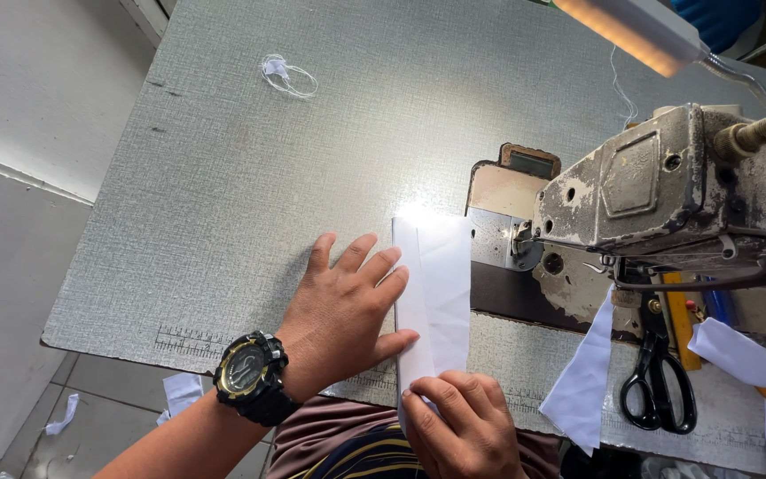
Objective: Folding and cutting fabric and measuring patch placement on a shirt.
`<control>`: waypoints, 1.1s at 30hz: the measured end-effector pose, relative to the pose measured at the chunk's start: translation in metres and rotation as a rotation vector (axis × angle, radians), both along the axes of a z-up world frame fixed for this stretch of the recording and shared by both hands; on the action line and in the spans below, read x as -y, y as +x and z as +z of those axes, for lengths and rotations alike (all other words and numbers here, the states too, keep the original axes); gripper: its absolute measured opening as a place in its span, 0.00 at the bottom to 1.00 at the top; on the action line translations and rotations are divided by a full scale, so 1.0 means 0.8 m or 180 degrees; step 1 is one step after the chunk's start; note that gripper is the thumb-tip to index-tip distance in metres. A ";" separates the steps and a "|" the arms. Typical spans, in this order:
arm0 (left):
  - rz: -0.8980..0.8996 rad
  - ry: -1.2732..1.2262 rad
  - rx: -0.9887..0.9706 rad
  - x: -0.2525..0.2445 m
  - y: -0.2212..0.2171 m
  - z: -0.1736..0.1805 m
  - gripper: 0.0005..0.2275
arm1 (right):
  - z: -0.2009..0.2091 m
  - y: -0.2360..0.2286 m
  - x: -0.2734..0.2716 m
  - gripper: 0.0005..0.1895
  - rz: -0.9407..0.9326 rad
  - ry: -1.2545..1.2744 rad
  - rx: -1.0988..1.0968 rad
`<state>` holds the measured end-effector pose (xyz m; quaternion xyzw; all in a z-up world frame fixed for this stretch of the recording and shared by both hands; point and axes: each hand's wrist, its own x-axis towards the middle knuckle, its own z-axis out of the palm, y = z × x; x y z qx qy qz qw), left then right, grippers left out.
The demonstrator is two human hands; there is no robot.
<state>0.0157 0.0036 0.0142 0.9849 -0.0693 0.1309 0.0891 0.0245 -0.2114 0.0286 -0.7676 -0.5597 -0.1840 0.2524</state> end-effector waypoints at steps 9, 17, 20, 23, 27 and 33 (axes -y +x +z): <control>-0.0048 0.0066 -0.0034 -0.002 0.002 -0.013 0.36 | -0.002 -0.001 -0.003 0.07 -0.0133 0.0092 -0.0027; -0.0111 0.0259 0.0063 -0.005 0.001 -0.016 0.33 | -0.010 0.070 -0.016 0.19 -0.0599 -0.0519 -0.0175; -0.0132 0.0212 -0.0007 -0.001 -0.001 -0.014 0.33 | -0.020 0.069 -0.010 0.16 -0.0710 -0.0732 0.0089; -0.0326 0.0191 -0.0072 0.020 -0.007 -0.013 0.32 | -0.010 0.052 0.012 0.17 -0.0828 -0.0763 0.0156; -0.0600 0.0007 -0.0084 0.059 0.001 -0.016 0.35 | -0.016 0.035 0.057 0.19 -0.1124 -0.0888 0.0289; -0.0882 -0.0182 -0.0146 0.084 0.038 -0.014 0.34 | -0.016 0.051 0.084 0.20 -0.1444 -0.1048 0.0286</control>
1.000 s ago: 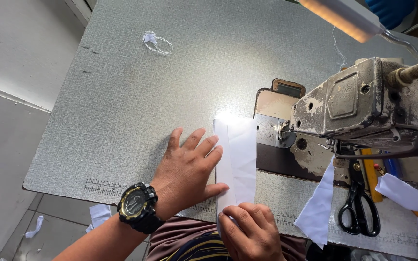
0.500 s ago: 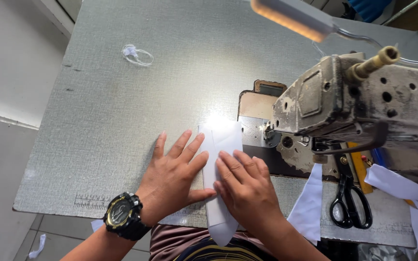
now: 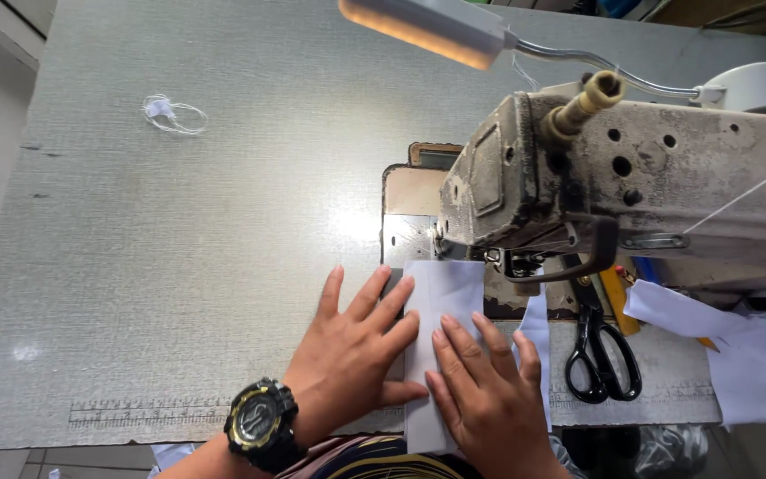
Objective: Folding and cutting fabric and measuring patch placement on a shirt.
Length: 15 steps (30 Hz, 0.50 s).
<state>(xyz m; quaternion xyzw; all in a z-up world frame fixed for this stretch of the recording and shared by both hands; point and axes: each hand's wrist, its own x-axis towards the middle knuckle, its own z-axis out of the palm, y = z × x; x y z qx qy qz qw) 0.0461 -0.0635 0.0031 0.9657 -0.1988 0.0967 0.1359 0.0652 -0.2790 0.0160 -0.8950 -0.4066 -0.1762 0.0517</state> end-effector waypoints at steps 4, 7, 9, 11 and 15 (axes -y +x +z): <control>0.0027 0.0132 0.0103 0.002 0.017 0.002 0.34 | -0.003 0.015 0.004 0.21 -0.0023 0.0036 -0.0133; 0.0039 0.0165 0.0078 0.003 0.025 0.002 0.34 | -0.003 0.023 0.006 0.21 -0.0014 0.0039 -0.0178; 0.0035 0.0149 0.0024 0.004 0.028 0.002 0.34 | -0.004 0.026 0.008 0.21 -0.0006 0.0042 -0.0202; 0.0069 0.0164 0.0077 0.004 0.032 0.001 0.35 | -0.003 0.030 0.007 0.22 -0.0015 0.0030 -0.0205; 0.0061 0.0189 0.0048 0.004 0.037 0.003 0.35 | -0.003 0.036 0.008 0.21 -0.0011 0.0076 -0.0268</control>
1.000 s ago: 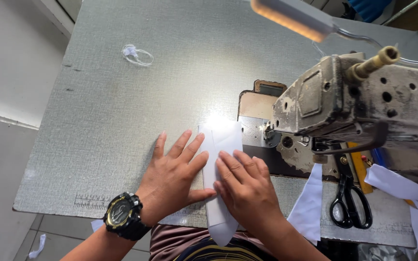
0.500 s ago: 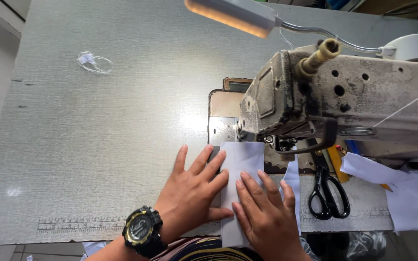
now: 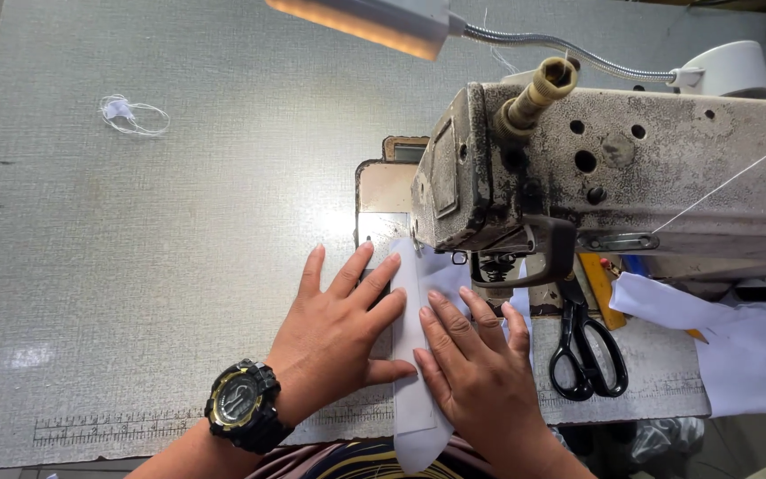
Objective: Folding and cutting fabric and measuring patch placement on a shirt.
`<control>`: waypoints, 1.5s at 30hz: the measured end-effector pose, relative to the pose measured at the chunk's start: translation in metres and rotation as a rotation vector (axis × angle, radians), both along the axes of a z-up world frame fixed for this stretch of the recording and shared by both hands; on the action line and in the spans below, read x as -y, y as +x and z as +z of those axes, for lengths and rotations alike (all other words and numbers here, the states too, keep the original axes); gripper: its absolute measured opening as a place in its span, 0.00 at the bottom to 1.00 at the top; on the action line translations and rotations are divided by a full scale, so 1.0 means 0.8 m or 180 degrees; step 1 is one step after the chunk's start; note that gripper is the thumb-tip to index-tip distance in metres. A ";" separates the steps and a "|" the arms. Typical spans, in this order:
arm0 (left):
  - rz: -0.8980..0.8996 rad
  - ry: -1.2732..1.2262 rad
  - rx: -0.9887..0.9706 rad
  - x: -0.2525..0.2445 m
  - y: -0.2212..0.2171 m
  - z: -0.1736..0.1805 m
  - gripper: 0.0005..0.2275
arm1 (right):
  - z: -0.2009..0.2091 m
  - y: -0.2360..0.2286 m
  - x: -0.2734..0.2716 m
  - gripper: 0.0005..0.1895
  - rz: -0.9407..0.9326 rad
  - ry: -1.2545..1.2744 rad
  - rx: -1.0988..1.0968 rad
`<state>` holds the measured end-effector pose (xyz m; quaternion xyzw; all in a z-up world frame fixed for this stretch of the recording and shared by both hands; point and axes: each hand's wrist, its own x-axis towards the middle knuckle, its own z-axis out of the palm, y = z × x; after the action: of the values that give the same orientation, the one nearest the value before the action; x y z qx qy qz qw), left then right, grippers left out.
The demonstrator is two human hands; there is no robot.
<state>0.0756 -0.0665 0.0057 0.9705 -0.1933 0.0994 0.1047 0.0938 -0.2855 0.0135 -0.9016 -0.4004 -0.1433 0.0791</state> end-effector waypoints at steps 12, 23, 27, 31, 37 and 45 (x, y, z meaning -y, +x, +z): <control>0.0002 0.0024 -0.0016 0.000 0.002 0.002 0.35 | -0.002 0.003 0.001 0.22 0.0035 0.0032 -0.0048; 0.0046 0.0142 0.0008 0.001 0.007 -0.003 0.46 | -0.004 0.001 0.001 0.22 -0.0001 0.0010 -0.0022; 0.0036 0.0107 -0.0064 0.002 0.009 -0.004 0.46 | -0.003 0.000 0.001 0.22 -0.0019 0.0009 -0.0023; 0.0014 0.0099 -0.0077 0.003 0.010 -0.003 0.46 | -0.004 0.000 0.001 0.22 -0.0019 0.0027 -0.0016; 0.0031 0.0154 -0.0065 0.004 0.011 -0.002 0.47 | -0.004 0.000 0.002 0.22 -0.0033 0.0027 -0.0016; 0.0014 0.0108 -0.0005 0.002 0.014 -0.002 0.47 | -0.006 0.004 0.001 0.22 -0.0003 0.0126 -0.0048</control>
<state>0.0871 -0.0683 0.0044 0.9726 -0.1928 0.0955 0.0882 0.0968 -0.2866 0.0090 -0.9011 -0.3965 -0.1444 0.0998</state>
